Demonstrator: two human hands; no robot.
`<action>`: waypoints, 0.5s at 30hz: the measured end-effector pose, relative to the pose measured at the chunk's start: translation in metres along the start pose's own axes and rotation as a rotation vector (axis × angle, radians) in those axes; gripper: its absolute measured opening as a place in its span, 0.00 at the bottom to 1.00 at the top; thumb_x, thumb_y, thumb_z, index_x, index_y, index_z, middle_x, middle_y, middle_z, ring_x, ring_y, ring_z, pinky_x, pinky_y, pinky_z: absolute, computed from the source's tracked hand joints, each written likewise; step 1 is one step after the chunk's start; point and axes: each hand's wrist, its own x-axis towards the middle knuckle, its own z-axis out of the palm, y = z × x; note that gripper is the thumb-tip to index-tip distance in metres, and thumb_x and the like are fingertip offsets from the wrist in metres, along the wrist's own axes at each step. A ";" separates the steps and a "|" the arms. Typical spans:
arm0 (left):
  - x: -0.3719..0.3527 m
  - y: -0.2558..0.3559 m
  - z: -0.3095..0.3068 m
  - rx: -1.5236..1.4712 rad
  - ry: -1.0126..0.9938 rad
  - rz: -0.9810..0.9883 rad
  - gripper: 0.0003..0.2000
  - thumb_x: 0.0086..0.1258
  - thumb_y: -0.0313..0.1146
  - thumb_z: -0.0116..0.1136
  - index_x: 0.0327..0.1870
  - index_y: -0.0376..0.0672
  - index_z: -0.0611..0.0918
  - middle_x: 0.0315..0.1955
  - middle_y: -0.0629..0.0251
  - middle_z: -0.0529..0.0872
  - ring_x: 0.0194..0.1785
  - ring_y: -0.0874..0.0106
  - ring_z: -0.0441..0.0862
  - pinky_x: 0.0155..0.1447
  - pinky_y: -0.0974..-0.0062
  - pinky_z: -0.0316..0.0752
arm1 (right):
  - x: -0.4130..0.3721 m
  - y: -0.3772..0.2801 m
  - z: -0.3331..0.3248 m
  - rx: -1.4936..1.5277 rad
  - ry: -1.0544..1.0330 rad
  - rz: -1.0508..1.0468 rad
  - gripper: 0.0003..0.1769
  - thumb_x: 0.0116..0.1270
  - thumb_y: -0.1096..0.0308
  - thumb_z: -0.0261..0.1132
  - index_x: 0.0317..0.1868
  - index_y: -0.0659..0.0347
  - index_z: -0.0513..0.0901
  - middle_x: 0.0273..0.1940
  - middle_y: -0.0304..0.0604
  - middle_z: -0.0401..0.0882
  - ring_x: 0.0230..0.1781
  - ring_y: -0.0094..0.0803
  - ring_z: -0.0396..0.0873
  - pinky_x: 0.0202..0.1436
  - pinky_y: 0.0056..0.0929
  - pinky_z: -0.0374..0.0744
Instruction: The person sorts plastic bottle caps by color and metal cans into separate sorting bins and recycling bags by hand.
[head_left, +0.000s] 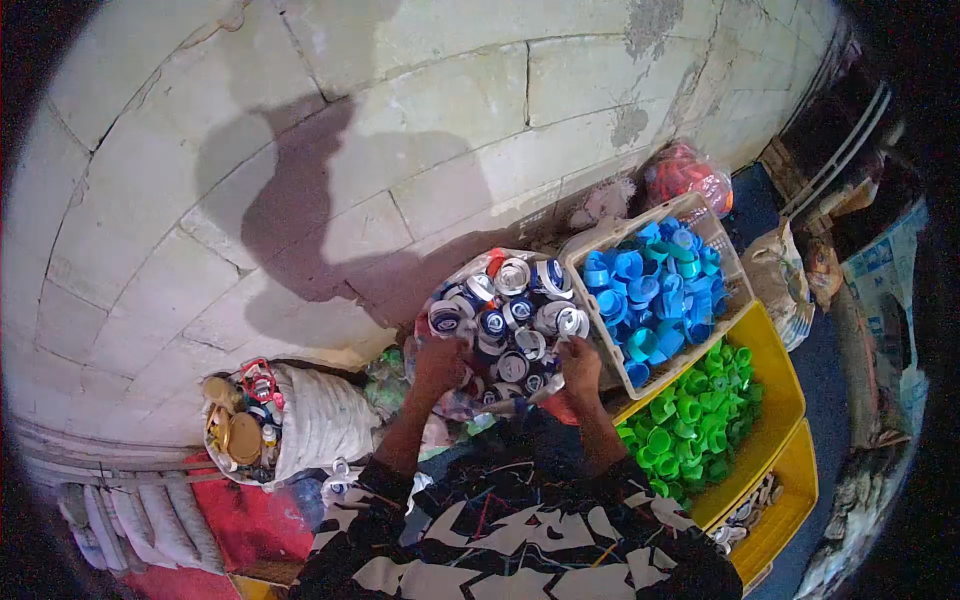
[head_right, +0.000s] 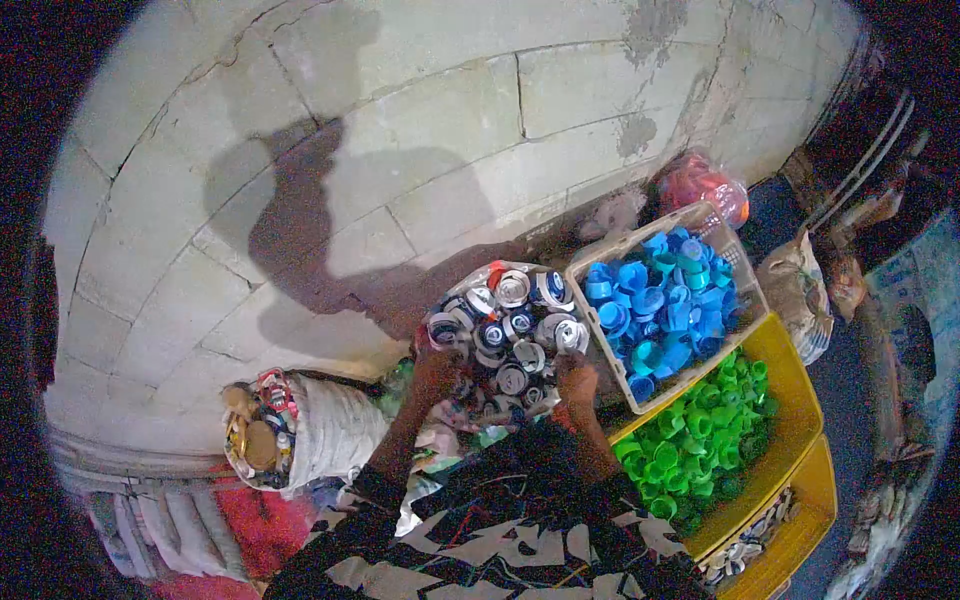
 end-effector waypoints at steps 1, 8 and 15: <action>-0.002 -0.013 -0.002 -0.139 0.128 0.028 0.11 0.62 0.39 0.60 0.41 0.45 0.81 0.34 0.53 0.84 0.39 0.50 0.82 0.44 0.49 0.73 | -0.003 -0.011 -0.006 0.046 0.047 -0.019 0.15 0.57 0.69 0.66 0.45 0.62 0.81 0.31 0.49 0.85 0.31 0.46 0.85 0.37 0.41 0.81; -0.001 -0.040 -0.024 -0.153 0.060 0.090 0.13 0.60 0.25 0.53 0.47 0.44 0.81 0.40 0.55 0.85 0.45 0.54 0.83 0.50 0.60 0.76 | -0.011 -0.006 -0.006 0.105 -0.105 0.064 0.22 0.60 0.77 0.63 0.56 0.66 0.77 0.46 0.49 0.84 0.44 0.33 0.82 0.47 0.32 0.79; -0.002 -0.044 -0.014 0.090 -0.041 0.394 0.16 0.52 0.26 0.57 0.45 0.45 0.82 0.48 0.64 0.83 0.50 0.60 0.81 0.48 0.55 0.75 | -0.022 -0.018 -0.001 0.199 -0.150 0.065 0.25 0.59 0.80 0.62 0.60 0.69 0.72 0.50 0.50 0.82 0.49 0.32 0.81 0.51 0.31 0.79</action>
